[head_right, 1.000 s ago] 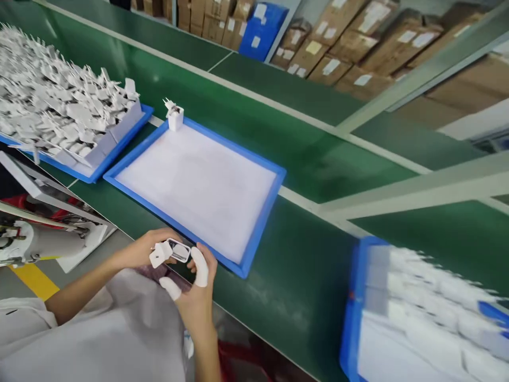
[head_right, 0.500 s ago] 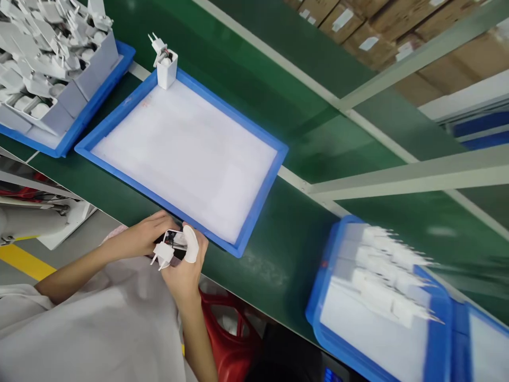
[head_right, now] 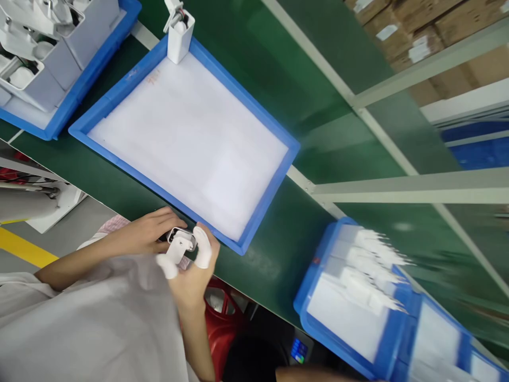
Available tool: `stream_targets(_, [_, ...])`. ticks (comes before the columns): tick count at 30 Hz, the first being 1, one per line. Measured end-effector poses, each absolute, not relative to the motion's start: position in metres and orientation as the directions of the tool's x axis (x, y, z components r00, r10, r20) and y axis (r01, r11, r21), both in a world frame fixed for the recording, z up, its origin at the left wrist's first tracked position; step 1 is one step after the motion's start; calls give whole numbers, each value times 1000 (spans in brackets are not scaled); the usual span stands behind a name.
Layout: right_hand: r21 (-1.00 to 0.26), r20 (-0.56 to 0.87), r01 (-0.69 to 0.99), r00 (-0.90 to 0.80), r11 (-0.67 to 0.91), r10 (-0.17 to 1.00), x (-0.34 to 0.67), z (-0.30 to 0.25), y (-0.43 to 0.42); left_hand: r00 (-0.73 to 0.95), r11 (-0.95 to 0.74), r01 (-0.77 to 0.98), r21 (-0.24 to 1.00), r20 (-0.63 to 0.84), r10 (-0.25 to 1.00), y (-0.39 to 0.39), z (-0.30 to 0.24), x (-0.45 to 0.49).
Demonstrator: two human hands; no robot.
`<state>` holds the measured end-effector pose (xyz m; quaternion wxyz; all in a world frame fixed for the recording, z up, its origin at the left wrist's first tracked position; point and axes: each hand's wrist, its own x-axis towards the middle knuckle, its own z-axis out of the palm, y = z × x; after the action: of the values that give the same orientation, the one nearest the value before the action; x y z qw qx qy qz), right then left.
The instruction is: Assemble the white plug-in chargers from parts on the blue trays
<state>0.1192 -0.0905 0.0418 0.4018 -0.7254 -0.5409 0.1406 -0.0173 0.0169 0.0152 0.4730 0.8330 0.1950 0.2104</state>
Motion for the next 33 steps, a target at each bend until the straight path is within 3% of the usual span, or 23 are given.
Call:
stream_targets(3, [-648,256,751,373,-127,892,106,33,-93,828,-500,98,861,208,521,17,15,-18])
stream_targets(8, [-718,250,695,315,-43,916,124,34,-95,822,-563,79,823,267,504,17,13,-18])
stream_targets(13, [-645,250,759,314,-84,916,120,38,-91,803,-565,86,821,278,527,14,12,-18])
stream_targets(17, [-789,215,592,518,-166,828,111,33,-88,750,-612,121,781,332,572,8,8,-16])
stream_targets(21, [-917,162,388,566,-88,809,123,26,-90,706,-628,137,766,369,604,3,4,-15])
stream_targets(27, [-790,399,601,352,122,846,139,16,-94,686,-677,96,730,444,576,3,2,-16])
stream_targets(33, [-610,482,786,270,98,834,131,29,-92,573,-770,129,625,587,572,2,1,-14])
